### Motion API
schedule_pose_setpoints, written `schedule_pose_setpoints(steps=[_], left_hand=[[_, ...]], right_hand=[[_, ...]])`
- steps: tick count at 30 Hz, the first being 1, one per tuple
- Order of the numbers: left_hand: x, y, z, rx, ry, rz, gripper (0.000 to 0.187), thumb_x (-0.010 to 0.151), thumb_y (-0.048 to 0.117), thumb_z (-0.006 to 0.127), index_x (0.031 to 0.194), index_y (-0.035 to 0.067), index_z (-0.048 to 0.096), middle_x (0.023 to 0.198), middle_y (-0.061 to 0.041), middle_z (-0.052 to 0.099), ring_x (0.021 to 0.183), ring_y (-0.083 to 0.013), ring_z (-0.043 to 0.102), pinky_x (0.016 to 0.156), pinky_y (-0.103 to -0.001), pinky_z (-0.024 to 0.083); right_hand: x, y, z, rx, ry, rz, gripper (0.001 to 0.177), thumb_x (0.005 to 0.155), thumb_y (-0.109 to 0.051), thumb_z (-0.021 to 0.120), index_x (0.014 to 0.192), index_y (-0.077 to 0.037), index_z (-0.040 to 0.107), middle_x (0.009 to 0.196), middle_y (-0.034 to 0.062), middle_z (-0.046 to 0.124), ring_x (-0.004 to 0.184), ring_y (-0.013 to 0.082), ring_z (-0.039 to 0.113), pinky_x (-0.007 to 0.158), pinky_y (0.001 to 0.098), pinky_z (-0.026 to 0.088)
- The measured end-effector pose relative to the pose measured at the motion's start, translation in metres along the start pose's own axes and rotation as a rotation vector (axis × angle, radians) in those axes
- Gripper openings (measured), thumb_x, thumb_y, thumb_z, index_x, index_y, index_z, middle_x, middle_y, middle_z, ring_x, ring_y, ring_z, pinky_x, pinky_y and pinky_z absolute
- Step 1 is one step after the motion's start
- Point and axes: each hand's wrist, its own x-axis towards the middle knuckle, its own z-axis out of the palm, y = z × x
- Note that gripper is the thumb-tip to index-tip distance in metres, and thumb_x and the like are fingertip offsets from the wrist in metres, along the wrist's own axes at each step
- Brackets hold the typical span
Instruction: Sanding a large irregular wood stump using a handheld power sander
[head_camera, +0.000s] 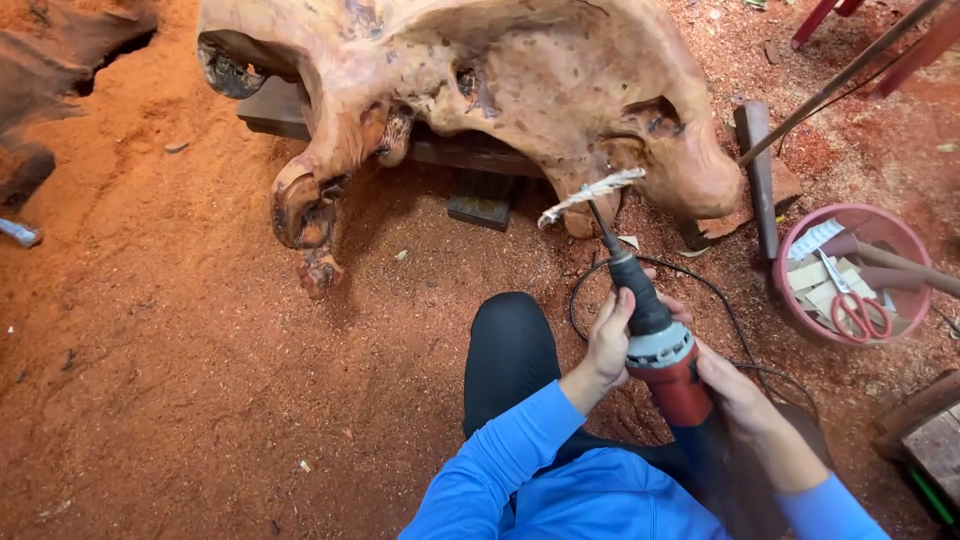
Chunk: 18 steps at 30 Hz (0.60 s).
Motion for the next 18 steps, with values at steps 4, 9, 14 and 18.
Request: schedule_pose_setpoints(steps=[4,9,14,18], left_hand=[[0.025,0.019,-0.019,-0.028,-0.03,0.001,0.056,0.116,0.047,0.035,0.145,0.0,0.044,0.113,-0.031,0.068,0.107,-0.041,0.069,0.093,-0.051,0.058],[0.036,0.069,-0.047,0.031,-0.001,0.115,0.055,0.112,0.048,0.034,0.14,0.001,0.043,0.104,-0.03,0.068,0.1,-0.0425,0.072,0.089,-0.053,0.06],[0.041,0.105,-0.069,0.036,0.041,0.1,0.056,0.111,0.047,0.035,0.141,0.0,0.043,0.104,-0.03,0.068,0.098,-0.0426,0.073,0.088,-0.054,0.061],[0.049,0.128,-0.077,-0.062,0.098,0.044,0.057,0.11,0.048,0.039,0.141,0.001,0.046,0.104,-0.029,0.069,0.098,-0.0427,0.073,0.087,-0.054,0.061]], right_hand=[[0.048,0.015,-0.016,-0.138,-0.128,-0.185,0.052,0.104,-0.032,0.045,0.145,-0.001,0.054,0.092,0.0259,0.08,0.07,0.028,0.082,0.058,0.0426,0.067],[0.099,0.03,0.004,-0.584,-0.109,-0.155,0.048,0.107,-0.033,0.045,0.135,-0.004,0.069,0.13,0.0149,0.072,0.121,0.0221,0.064,0.11,0.0498,0.042],[0.114,0.029,0.047,-0.621,-0.093,-0.05,0.051,0.106,-0.042,0.044,0.135,-0.007,0.069,0.123,0.0183,0.073,0.115,0.0257,0.066,0.106,0.0518,0.045],[0.102,0.009,0.042,-0.727,-0.283,-0.101,0.074,0.094,-0.042,0.063,0.156,-0.007,0.042,0.151,0.027,0.049,0.142,0.0387,0.042,0.115,0.0595,0.03]])
